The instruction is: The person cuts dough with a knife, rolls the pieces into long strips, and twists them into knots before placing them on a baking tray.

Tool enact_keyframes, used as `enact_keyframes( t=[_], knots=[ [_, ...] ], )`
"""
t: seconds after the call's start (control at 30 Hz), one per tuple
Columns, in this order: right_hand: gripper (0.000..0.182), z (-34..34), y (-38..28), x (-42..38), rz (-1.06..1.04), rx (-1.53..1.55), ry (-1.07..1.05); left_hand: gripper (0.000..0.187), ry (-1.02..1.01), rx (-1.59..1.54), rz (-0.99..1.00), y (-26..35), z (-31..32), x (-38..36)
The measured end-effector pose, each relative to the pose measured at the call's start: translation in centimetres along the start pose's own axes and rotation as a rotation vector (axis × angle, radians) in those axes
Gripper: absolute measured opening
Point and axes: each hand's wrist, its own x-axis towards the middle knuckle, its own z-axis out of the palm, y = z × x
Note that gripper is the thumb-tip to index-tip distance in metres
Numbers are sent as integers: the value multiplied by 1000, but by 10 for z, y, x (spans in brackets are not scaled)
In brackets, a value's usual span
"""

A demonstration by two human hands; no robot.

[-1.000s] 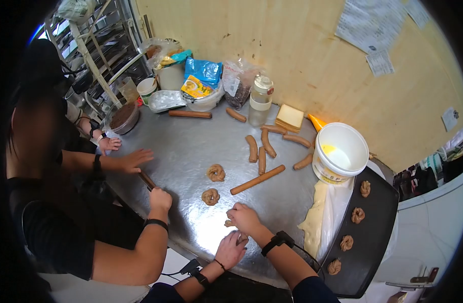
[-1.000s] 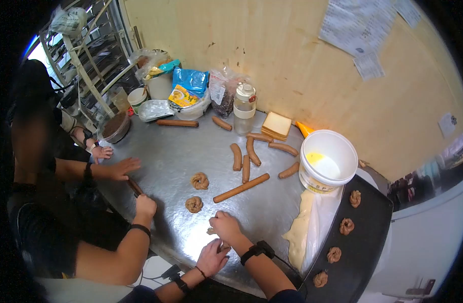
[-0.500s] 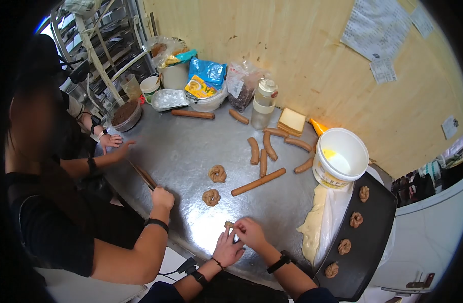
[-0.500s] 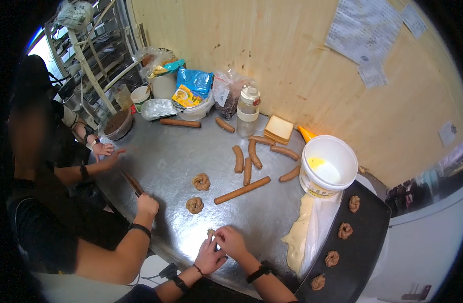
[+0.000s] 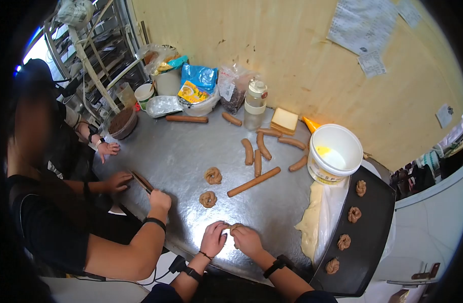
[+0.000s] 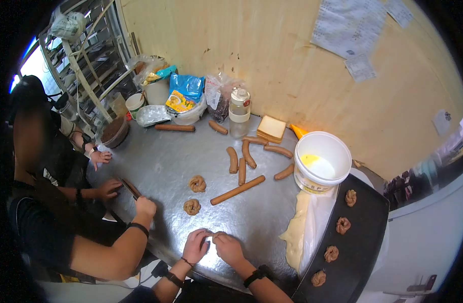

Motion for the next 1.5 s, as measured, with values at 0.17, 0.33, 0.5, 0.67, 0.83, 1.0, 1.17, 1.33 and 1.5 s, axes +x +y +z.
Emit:
enact_keyframes(
  t=[0.17, 0.33, 0.5, 0.67, 0.83, 1.0, 1.17, 1.33, 1.5],
  knots=[
    [24, 7, 2, -5, -51, -160, -51, 27, -116, 87, 131, -24, 15, 21],
    [26, 9, 2, -5, -82, -189, -15, 15, -206, 202, 97, -40, 23, 28],
    [22, 11, 1, -8, -64, -204, -11, 12, -224, -246, -402, -37, 23, 16],
    [19, 13, 1, -13, -50, -193, -12, 19, -273, -1196, -1071, -58, 30, -3],
    [19, 17, 4, -20, -91, -144, 34, 26, -307, -1203, -1105, -47, 29, -7],
    [18, 17, 8, -24, -92, -66, 37, 23, -378, -1015, -1023, -46, 31, -4],
    [11, 4, 1, -20, -79, 32, 22, 19, -466, -910, -978, -54, 36, -6],
    [8, -15, -23, -8, 202, 255, 36, 11, -475, -941, -1073, -45, 31, -10],
    [11, 6, -4, -23, 18, 141, 34, 19, -419, -1085, -1217, -41, 28, -25]
  ],
)
